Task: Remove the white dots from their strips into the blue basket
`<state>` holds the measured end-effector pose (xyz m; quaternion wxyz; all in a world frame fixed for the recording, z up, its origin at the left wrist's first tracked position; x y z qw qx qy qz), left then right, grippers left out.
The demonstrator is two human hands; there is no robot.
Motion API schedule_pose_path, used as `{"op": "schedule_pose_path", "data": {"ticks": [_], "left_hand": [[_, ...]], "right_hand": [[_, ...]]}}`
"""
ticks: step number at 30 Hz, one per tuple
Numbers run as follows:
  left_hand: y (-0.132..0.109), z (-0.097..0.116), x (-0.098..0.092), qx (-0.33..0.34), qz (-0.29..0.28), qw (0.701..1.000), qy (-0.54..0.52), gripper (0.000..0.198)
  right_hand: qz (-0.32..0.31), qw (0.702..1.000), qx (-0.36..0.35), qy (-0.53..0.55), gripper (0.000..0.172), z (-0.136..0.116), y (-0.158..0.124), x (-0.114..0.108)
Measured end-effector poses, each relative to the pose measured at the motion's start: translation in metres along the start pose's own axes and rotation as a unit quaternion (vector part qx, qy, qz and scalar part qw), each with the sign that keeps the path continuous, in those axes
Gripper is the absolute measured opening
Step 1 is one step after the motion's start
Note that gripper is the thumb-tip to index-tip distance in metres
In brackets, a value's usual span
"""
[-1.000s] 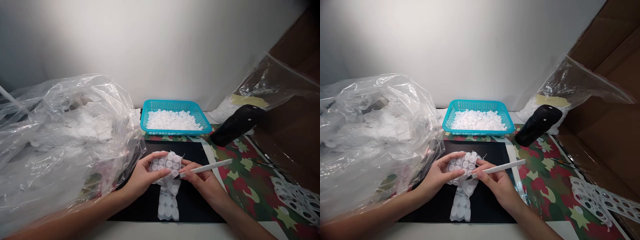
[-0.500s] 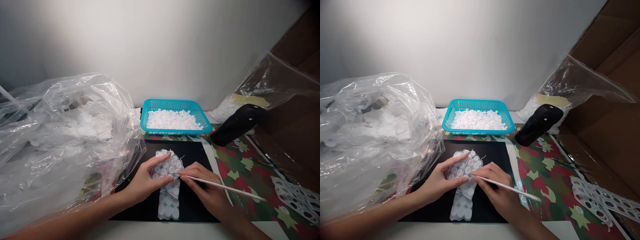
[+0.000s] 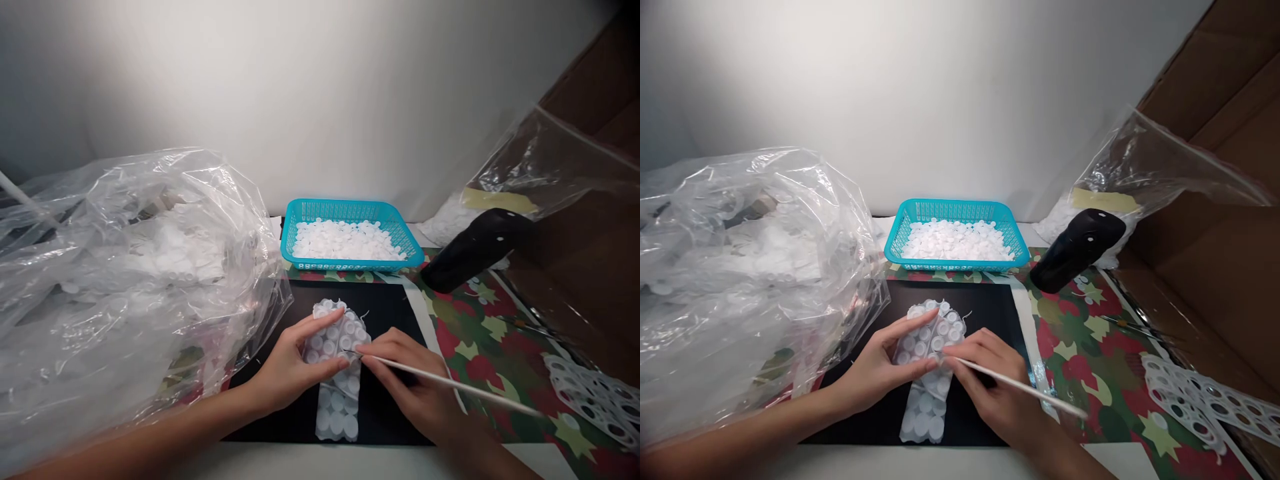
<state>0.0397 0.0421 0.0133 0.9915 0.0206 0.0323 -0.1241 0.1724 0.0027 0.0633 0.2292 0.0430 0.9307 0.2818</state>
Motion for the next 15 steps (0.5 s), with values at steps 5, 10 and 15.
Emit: {"op": "schedule_pose_path", "data": {"ticks": [5,10,15], "left_hand": [[0.003,-0.005,-0.006,-0.011,0.026,1.000,0.010,0.058],[0.004,-0.006,-0.005,-0.017,0.028,0.999,0.003,0.058],[0.003,-0.004,-0.005,-0.018,0.028,0.999,-0.006,0.057]], "right_hand": [[0.034,0.999,-0.031,-0.001,0.023,-0.006,0.004,-0.019],[0.000,0.999,-0.046,-0.011,0.022,-0.008,0.005,-0.009],[-0.002,0.998,-0.051,-0.026,0.022,-0.006,0.004,-0.003]]}}
Point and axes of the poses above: each hand's wrist, its own y-axis towards the middle knuckle, its own x-axis out of the palm, z = x × y, the point moved 9 cm from there along y, towards the middle knuckle, and after that the axes turned 15 degrees about z, right-handed, at the moved point
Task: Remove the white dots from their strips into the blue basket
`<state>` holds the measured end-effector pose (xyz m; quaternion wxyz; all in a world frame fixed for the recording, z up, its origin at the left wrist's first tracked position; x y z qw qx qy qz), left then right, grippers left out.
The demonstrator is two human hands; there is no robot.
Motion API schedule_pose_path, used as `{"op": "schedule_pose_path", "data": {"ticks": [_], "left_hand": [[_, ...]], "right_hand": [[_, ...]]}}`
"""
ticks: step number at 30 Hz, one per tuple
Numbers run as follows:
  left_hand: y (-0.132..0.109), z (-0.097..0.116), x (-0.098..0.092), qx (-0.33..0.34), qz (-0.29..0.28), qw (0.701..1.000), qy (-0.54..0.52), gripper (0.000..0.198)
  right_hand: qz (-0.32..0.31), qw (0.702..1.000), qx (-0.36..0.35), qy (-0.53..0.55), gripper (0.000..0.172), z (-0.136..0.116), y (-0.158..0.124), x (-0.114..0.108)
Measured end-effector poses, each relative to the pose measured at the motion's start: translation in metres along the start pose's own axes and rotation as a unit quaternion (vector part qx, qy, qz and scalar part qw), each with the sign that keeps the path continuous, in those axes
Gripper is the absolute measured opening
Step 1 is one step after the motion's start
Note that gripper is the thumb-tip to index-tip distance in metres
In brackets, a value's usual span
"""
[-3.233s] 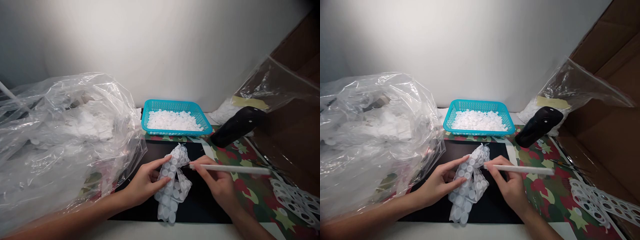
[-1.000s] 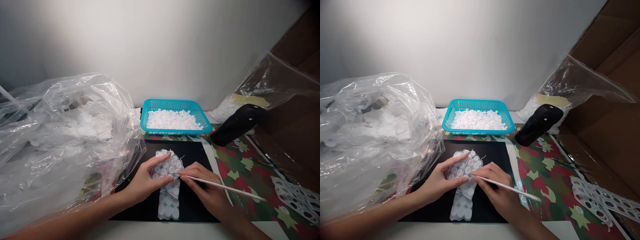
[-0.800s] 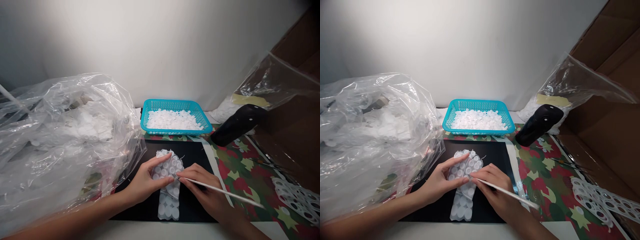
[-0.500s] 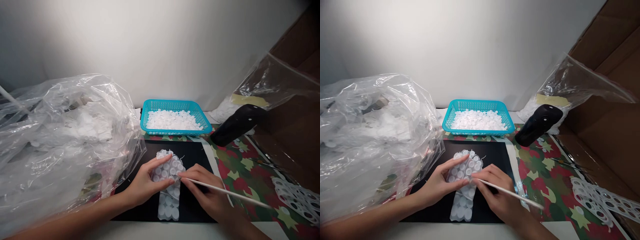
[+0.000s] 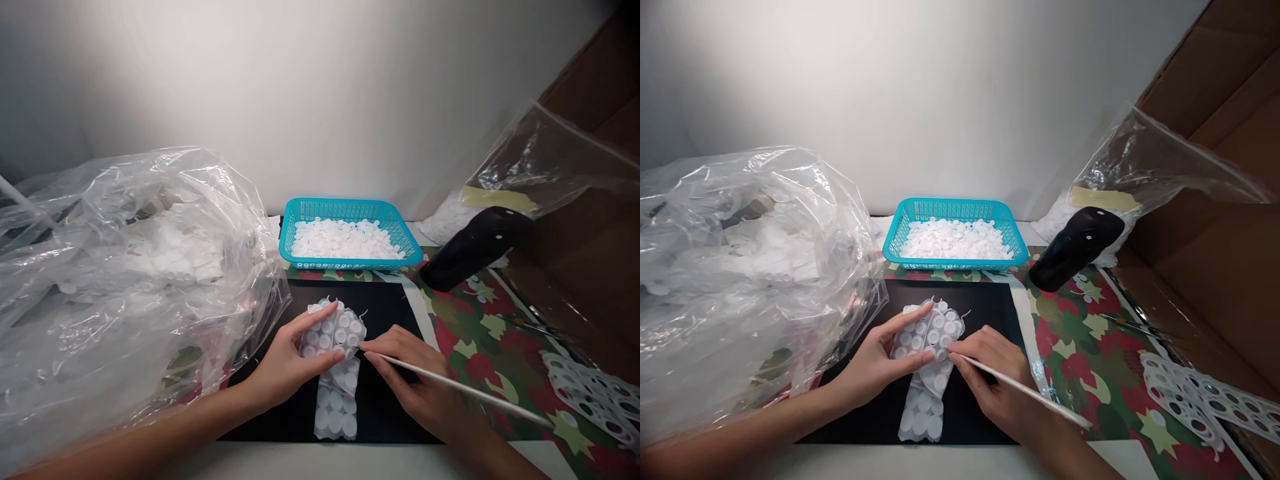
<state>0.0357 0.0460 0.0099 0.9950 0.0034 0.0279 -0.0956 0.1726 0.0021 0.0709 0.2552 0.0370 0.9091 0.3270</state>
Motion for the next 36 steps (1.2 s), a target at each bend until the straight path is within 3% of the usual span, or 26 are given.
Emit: {"op": "schedule_pose_path", "data": {"ticks": [9,17,25,29,36], "left_hand": [[0.001,0.000,0.000,-0.004,-0.002,1.000,-0.010,0.057],[-0.001,0.004,0.001,0.002,-0.006,1.000,-0.012,0.056],[0.001,0.007,0.000,0.014,0.009,1.000,0.012,0.064],[0.001,0.007,-0.001,0.017,0.013,1.000,0.008,0.065],[0.001,0.007,0.000,0.021,0.005,1.000,0.015,0.069]], "right_hand": [[-0.006,1.000,0.004,0.007,0.023,0.004,-0.004,0.005],[-0.054,0.998,0.022,-0.018,0.016,0.011,-0.006,0.025],[0.029,0.996,0.087,-0.021,0.013,0.019,-0.001,-0.004],[0.069,0.995,0.065,-0.016,0.016,0.011,0.000,-0.017],[0.002,1.000,-0.006,0.030,0.022,-0.008,0.003,0.003]]}}
Point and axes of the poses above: each hand's wrist, its own y-axis towards the middle knuckle, its own x-axis out of the palm, z = x × y, the point moved 9 cm from there along y, towards the middle knuckle, and after that the axes turned 15 degrees about z, right-handed, at the moved point
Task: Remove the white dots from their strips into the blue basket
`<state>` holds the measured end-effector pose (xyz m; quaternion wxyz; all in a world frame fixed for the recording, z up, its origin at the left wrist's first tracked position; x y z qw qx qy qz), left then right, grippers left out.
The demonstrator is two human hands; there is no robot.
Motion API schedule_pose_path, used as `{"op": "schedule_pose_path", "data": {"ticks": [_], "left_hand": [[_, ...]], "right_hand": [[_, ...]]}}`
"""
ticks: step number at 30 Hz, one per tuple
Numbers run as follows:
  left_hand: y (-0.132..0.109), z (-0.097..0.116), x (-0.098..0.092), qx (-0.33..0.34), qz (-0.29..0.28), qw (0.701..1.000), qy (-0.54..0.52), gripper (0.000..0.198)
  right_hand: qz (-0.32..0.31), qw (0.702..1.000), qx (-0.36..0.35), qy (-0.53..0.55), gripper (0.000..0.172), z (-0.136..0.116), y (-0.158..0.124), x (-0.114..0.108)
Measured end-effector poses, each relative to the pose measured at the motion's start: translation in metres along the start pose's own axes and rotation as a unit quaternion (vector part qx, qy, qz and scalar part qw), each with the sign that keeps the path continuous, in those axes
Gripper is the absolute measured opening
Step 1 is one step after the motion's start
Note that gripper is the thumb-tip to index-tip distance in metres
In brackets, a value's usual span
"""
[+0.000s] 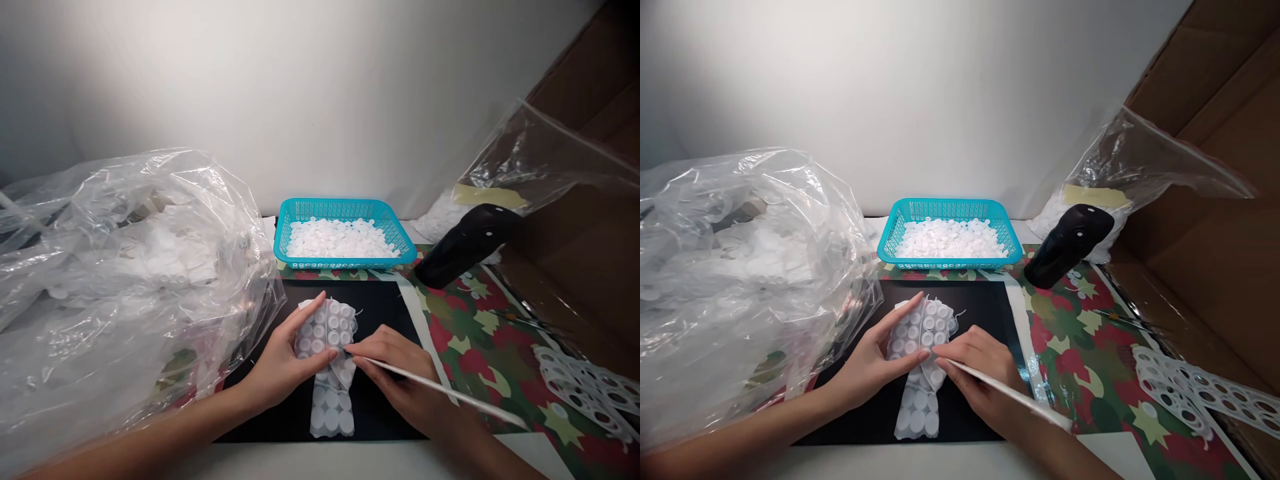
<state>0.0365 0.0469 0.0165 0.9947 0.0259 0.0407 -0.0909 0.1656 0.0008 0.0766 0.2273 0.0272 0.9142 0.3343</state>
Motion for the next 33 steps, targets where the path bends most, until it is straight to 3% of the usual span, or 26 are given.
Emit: {"op": "schedule_pose_path", "data": {"ticks": [14,23,33], "left_hand": [[-0.004,-0.001,0.004,0.002,-0.022,1.000,0.007,0.067],[0.000,-0.002,-0.001,-0.006,-0.003,1.000,0.000,0.067],[0.002,0.001,-0.005,0.035,0.015,0.998,0.059,0.064]], "right_hand": [[-0.065,0.996,-0.012,-0.062,0.018,0.012,-0.009,0.022],[-0.008,0.997,0.071,-0.006,0.016,0.015,0.003,-0.012],[-0.056,0.996,0.065,-0.024,0.017,0.027,-0.005,0.007]]}}
Point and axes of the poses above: each hand's wrist, its own y-axis towards the middle knuckle, its own x-axis out of the palm, z = x × y, the point moved 9 cm from there along y, towards the middle knuckle, and after that the axes turned 15 degrees about z, right-handed, at the moved point
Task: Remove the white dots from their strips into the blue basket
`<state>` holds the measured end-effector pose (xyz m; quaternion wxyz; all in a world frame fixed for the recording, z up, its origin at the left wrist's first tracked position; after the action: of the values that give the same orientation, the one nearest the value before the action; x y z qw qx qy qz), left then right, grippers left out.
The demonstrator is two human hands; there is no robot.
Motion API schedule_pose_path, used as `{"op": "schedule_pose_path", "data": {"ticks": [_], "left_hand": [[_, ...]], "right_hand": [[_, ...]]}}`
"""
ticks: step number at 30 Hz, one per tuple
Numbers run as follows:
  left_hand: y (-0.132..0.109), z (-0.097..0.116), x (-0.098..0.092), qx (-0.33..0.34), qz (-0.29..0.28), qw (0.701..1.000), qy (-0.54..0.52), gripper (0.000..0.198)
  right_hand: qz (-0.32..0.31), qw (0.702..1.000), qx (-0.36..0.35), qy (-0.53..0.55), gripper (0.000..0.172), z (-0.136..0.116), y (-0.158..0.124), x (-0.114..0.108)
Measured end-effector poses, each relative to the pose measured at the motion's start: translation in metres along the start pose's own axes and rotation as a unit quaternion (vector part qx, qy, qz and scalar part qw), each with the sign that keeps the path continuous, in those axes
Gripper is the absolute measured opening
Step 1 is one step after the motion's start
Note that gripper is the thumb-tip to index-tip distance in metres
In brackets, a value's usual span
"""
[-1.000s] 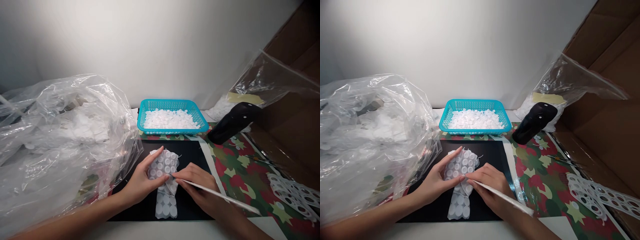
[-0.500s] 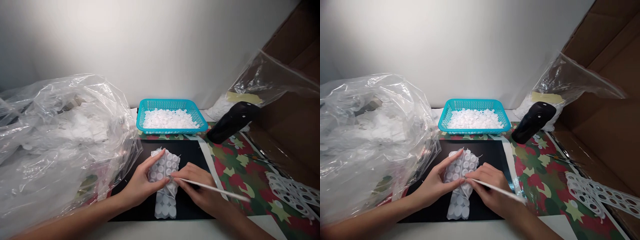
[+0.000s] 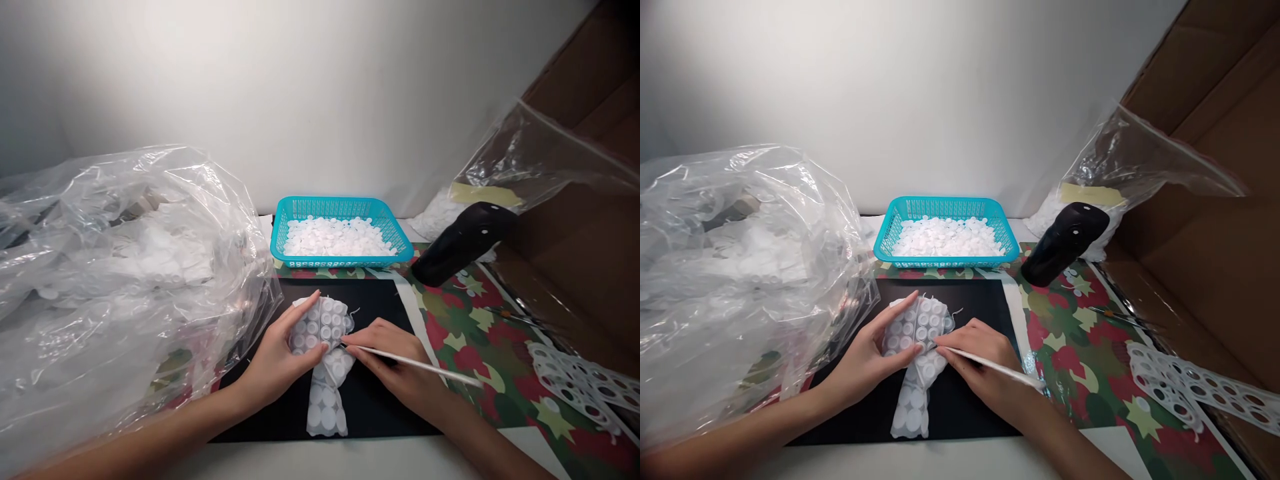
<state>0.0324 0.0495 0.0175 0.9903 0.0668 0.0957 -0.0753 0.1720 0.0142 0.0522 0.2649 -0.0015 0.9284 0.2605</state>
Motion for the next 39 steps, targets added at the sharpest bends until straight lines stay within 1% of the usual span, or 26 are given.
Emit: {"op": "schedule_pose_path", "data": {"ticks": [2,7,9,11,13,16,20,23,26,28,29,31,32,34,35,37,39], "left_hand": [[0.000,-0.001,0.000,0.001,-0.003,1.000,0.008,0.064],[0.000,-0.004,0.000,0.005,-0.005,1.000,0.020,0.064],[0.000,-0.005,0.001,0.006,-0.008,1.000,0.019,0.063],[0.000,-0.005,0.001,0.009,-0.008,1.000,0.023,0.063],[0.000,-0.004,0.000,0.017,0.000,0.999,0.033,0.063],[0.000,-0.001,-0.005,0.034,0.027,0.998,0.047,0.061],[0.002,-0.001,-0.011,0.027,0.060,0.997,0.045,0.051],[0.004,-0.004,-0.017,0.010,0.090,0.995,0.048,0.047],[0.005,-0.005,-0.020,0.008,0.101,0.993,0.054,0.044],[0.006,-0.002,-0.019,0.027,0.094,0.994,0.056,0.037],[0.006,0.000,-0.018,0.038,0.085,0.994,0.061,0.030],[0.007,0.001,-0.013,0.053,0.053,0.994,0.076,0.015],[0.007,0.001,-0.009,0.055,0.033,0.995,0.080,0.012],[0.005,0.001,-0.003,0.051,-0.006,0.996,0.075,0.019],[0.005,0.001,-0.001,0.045,-0.016,0.997,0.068,0.021],[0.004,0.000,-0.002,0.030,-0.014,0.998,0.058,0.021],[0.005,0.000,-0.005,0.019,0.004,0.998,0.059,0.021]], "right_hand": [[-0.002,1.000,-0.004,-0.007,0.017,0.000,0.000,0.002],[-0.008,0.999,-0.043,-0.024,0.018,-0.006,0.001,0.007],[-0.004,0.998,-0.055,-0.023,0.018,-0.009,0.002,0.007],[0.006,0.998,-0.052,-0.017,0.018,-0.009,0.003,0.005],[0.017,0.999,-0.031,-0.008,0.018,-0.006,0.004,0.002],[0.025,0.999,0.028,0.014,0.019,0.005,0.002,-0.001],[0.021,0.994,0.094,0.053,0.019,0.014,-0.001,0.002],[0.028,0.990,0.110,0.077,0.018,0.015,-0.002,0.004],[0.042,0.988,0.117,0.089,0.015,0.017,-0.002,0.004],[0.044,0.988,0.118,0.092,0.014,0.018,-0.002,0.005],[0.043,0.988,0.117,0.092,0.014,0.018,-0.003,0.005],[0.039,0.988,0.113,0.095,0.014,0.018,-0.003,0.006],[0.038,0.988,0.112,0.097,0.014,0.017,-0.003,0.006],[0.040,0.988,0.113,0.097,0.014,0.017,-0.003,0.005],[0.044,0.988,0.113,0.096,0.014,0.017,-0.003,0.004],[0.056,0.988,0.114,0.091,0.014,0.017,-0.002,0.001],[0.069,0.987,0.114,0.087,0.014,0.017,-0.001,-0.002]]}}
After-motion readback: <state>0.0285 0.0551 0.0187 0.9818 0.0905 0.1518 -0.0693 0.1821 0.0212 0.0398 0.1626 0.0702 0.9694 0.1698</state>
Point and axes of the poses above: each hand's wrist, its own y-axis towards the middle knuckle, its own x-axis out of the palm, z = x × y, the point moved 9 cm from there along y, towards the middle knuckle, and after that the axes turned 15 degrees about z, right-handed, at the moved point
